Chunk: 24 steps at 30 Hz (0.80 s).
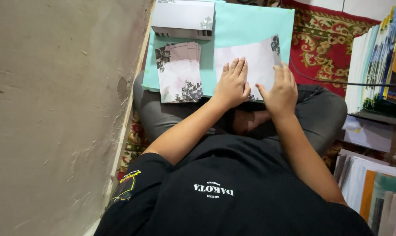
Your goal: Organizing and placing printed floral cards into a light blue folder while sitting on the floor.
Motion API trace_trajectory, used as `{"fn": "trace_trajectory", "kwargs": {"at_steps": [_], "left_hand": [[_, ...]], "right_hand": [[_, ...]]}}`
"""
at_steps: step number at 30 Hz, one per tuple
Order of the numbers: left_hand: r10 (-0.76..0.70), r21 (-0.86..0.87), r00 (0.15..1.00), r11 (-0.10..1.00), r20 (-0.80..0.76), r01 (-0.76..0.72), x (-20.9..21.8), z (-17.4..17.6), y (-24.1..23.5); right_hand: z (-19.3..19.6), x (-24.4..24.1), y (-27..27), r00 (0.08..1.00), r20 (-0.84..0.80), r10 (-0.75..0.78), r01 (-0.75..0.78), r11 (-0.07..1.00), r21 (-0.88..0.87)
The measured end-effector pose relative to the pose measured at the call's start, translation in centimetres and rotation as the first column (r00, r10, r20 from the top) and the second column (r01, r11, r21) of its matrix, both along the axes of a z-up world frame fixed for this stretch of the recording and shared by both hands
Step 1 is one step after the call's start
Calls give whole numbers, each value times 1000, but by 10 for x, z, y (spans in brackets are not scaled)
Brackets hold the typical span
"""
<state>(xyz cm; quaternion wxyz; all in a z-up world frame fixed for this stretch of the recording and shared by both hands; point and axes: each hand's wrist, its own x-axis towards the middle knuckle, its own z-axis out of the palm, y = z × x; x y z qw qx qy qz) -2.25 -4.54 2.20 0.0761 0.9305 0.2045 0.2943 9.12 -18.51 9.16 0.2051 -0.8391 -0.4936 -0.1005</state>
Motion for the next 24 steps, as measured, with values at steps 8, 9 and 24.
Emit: {"fn": "trace_trajectory", "kwargs": {"at_steps": [8,9,24], "left_hand": [[-39,-121,999,992,1,39,-4,3,7],[-60,-146,998,987,27,63,-5,3,12],[129,-140,990,983,53,-120,7,11,34]], "right_hand": [[1,-12,6,773,-417,478,-336,866,370],[-18,-7,11,770,-416,484,-389,873,295],[-41,-26,24,925,148,351,-368,923,109]]}}
